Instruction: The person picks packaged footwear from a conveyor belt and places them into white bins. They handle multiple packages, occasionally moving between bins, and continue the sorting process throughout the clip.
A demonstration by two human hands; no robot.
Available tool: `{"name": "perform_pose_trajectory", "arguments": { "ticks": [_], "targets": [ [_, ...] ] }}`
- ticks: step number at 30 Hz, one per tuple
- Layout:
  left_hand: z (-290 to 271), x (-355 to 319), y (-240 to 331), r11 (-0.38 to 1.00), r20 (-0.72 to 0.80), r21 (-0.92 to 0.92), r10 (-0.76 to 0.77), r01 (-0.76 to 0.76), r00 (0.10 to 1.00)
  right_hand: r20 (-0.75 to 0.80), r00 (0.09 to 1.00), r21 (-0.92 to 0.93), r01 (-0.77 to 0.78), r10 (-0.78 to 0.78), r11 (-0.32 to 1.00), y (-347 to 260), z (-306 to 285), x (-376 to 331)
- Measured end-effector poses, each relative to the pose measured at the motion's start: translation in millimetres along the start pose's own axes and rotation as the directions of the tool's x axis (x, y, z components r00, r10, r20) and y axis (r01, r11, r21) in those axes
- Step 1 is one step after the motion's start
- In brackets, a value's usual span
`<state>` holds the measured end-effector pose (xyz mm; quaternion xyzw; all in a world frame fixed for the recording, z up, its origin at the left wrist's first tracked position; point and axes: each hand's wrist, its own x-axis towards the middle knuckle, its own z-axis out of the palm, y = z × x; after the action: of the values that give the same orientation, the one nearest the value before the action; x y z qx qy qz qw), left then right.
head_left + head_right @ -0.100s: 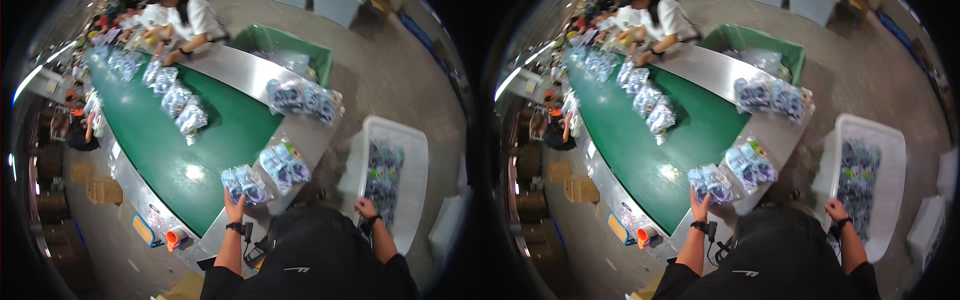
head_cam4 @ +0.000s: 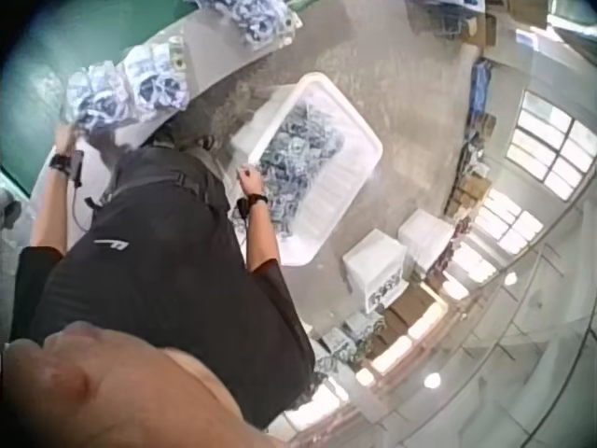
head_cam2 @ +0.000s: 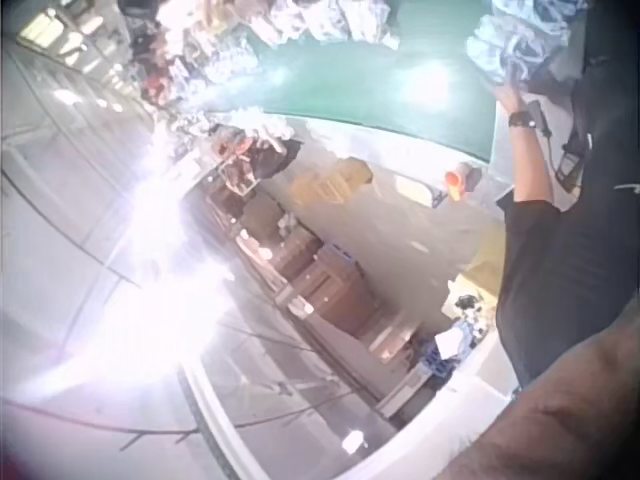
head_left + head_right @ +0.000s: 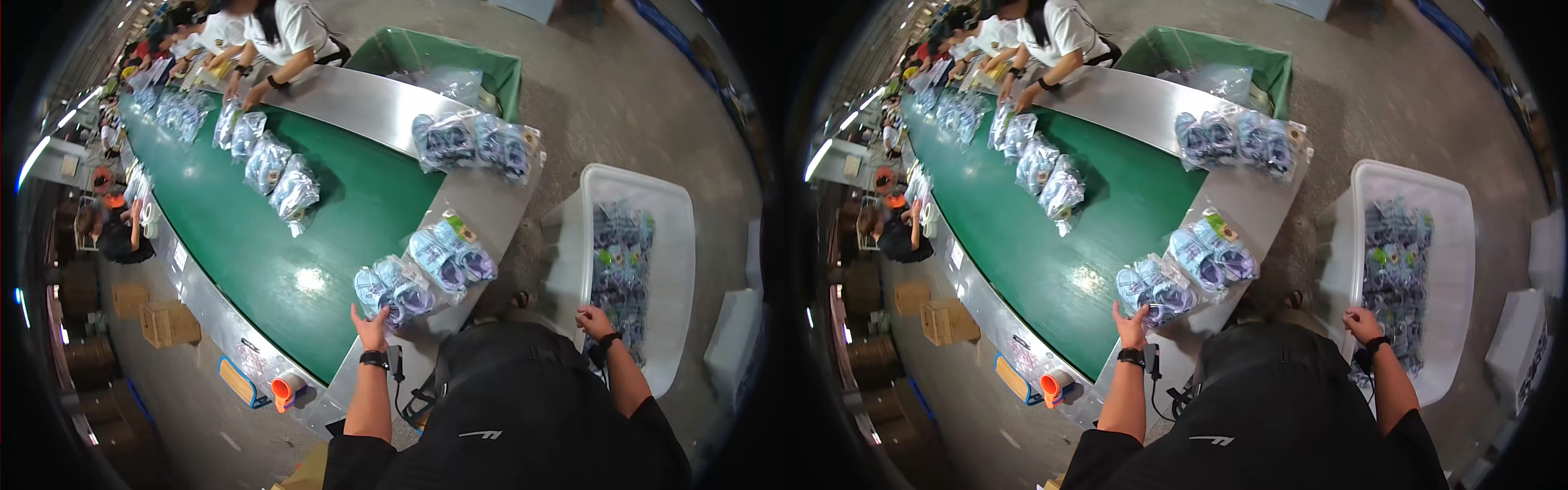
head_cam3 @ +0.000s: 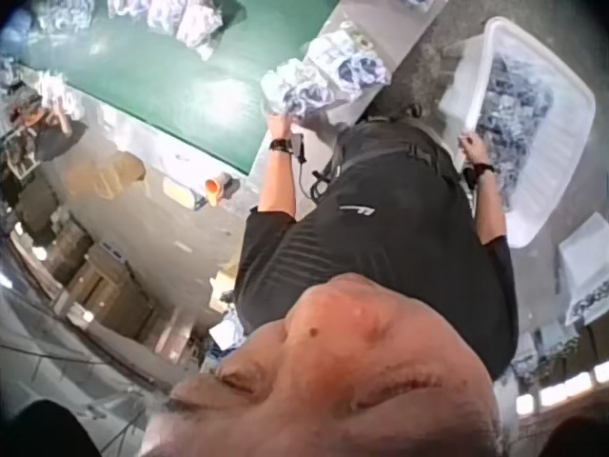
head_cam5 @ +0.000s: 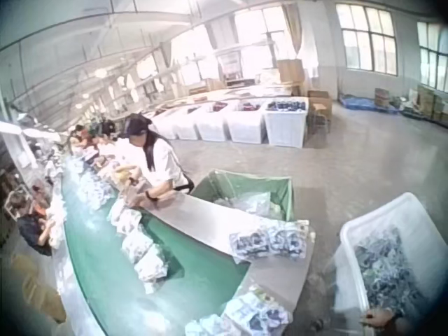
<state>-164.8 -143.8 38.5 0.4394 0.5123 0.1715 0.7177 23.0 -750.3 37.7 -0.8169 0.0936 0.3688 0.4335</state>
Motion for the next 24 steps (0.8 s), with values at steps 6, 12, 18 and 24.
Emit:
{"name": "perform_pose_trajectory", "arguments": {
  "ticks": [6, 12, 18, 24],
  "targets": [
    [-4, 25, 6, 0.972, 0.112, -0.184, -0.129, 0.148, 0.985, -0.057, 0.998, 0.007, 0.02, -0.02, 1.0, -9, -4, -17],
    [17, 15, 47, 0.945, 0.299, -0.261, -0.113, 0.195, 0.948, -0.106, 0.983, 0.024, 0.151, -0.148, 0.988, -57, -16, -10],
    [161, -110, 96, 0.986, 0.545, -0.069, -0.088, 0.149, 0.834, 0.058, 0.944, 0.242, 0.302, -0.324, 0.922, -156, -13, -33],
    [302, -206, 45, 0.93, 0.712, 0.364, -0.25, -0.04, 0.656, 0.326, 0.905, 0.721, -0.052, -0.272, 0.691, -163, -14, -51]
  ]
}}
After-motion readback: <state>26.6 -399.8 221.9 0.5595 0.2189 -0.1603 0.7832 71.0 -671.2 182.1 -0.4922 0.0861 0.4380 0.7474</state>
